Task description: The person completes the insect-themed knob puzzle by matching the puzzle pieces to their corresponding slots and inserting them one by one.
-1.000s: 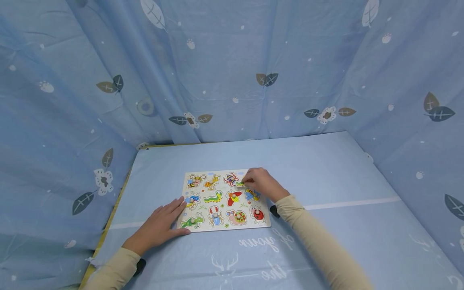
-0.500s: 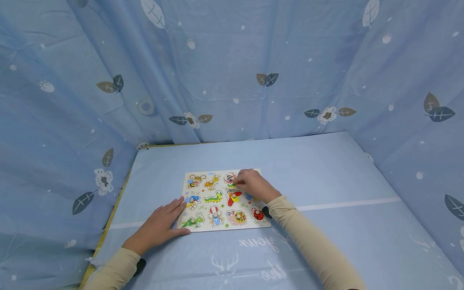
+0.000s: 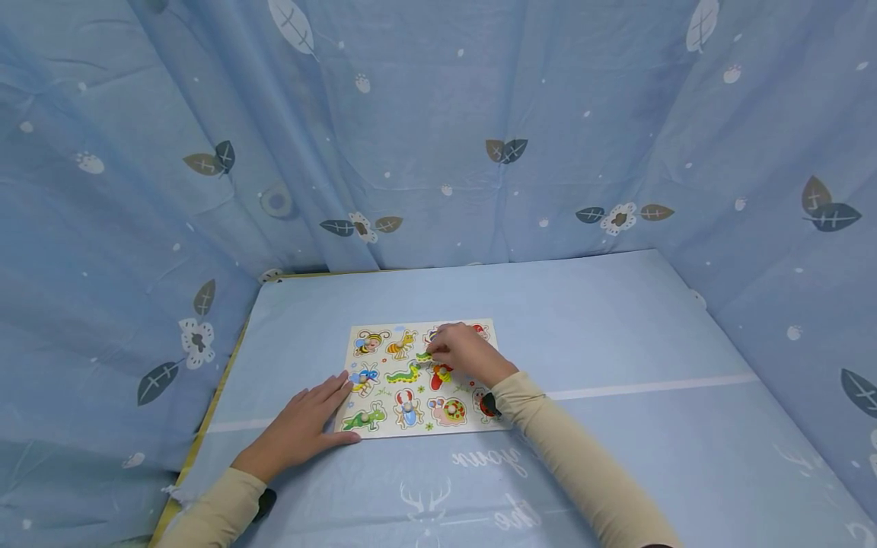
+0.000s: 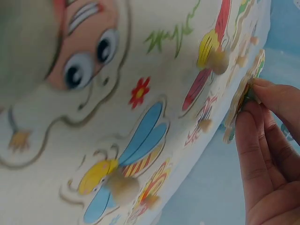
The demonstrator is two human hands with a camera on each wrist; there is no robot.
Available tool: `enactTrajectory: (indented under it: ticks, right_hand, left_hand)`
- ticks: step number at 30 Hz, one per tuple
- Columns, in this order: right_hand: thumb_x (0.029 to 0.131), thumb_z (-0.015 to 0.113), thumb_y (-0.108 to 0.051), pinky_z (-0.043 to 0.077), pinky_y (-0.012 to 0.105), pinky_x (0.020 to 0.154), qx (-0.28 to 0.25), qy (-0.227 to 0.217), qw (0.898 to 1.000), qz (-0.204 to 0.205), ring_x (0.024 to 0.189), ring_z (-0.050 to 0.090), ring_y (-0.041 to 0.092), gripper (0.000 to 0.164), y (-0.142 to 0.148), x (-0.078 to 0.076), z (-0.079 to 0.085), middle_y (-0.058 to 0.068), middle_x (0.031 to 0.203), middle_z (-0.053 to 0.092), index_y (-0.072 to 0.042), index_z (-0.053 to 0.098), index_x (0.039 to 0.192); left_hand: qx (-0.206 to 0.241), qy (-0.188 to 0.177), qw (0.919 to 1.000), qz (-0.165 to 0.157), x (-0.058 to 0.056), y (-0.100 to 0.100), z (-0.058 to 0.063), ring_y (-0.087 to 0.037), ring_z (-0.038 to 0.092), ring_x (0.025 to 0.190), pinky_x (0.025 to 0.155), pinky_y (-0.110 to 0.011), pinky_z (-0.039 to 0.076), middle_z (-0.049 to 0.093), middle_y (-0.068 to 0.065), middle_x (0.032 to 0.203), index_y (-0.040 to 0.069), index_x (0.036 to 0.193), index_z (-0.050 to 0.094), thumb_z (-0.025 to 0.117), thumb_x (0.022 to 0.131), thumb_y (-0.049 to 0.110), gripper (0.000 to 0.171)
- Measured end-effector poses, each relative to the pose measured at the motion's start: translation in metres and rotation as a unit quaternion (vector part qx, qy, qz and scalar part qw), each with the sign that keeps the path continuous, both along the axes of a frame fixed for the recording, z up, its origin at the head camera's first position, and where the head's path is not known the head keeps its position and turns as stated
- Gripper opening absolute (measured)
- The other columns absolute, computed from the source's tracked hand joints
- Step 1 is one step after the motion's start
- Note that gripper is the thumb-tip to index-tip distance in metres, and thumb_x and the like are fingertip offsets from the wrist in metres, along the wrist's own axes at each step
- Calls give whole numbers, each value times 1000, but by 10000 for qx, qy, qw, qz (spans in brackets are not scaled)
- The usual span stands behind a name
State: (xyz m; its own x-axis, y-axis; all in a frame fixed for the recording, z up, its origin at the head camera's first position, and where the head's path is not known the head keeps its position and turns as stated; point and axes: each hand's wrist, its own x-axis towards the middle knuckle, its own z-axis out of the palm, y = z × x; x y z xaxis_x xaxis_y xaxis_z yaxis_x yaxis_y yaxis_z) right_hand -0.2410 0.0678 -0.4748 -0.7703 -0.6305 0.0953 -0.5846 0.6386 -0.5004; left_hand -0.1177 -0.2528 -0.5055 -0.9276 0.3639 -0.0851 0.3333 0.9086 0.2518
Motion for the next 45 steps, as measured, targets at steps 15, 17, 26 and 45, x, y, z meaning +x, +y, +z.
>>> enactTrajectory:
  ticks: [15, 17, 26, 45]
  right_hand:
    - [95, 76, -14, 55, 28, 88, 29, 159, 9994, 299, 92, 66, 8, 13, -21, 5, -5, -5, 100, 77, -17, 84, 104]
    - [95, 76, -14, 54, 29, 92, -6, 145, 9994, 321, 91, 67, 8, 13, -23, 6, -6, -5, 100, 77, -17, 84, 104]
    - [96, 75, -15, 55, 26, 89, 98, 159, 9988, 451, 86, 65, 3, 12, -32, 6, -9, -6, 101, 77, -18, 84, 104]
    - [96, 75, -12, 55, 18, 84, 58, 346, 9968, 718, 93, 69, 6, 11, -50, 12, -12, -3, 103, 79, -15, 84, 102]
  left_hand:
    - [-6, -19, 10000, -8, 0, 0, 0, -37, 37, 154, 117, -68, 35, 33, -8, 170, 12, 160, 40, 61, 85, 79, 103]
    - [-10, -27, 10000, -10, 0, 0, 0, -37, 37, 154, 117, -68, 35, 33, -8, 170, 11, 160, 40, 61, 85, 79, 103]
    - [-57, -58, 10000, 20, 0, 1, 1, -37, 36, 154, 117, -68, 35, 33, -8, 170, 12, 160, 40, 62, 86, 77, 102]
    - [-12, -75, 10000, -7, 0, 2, 4, -38, 37, 153, 116, -69, 35, 34, -9, 169, 10, 159, 41, 62, 87, 77, 101]
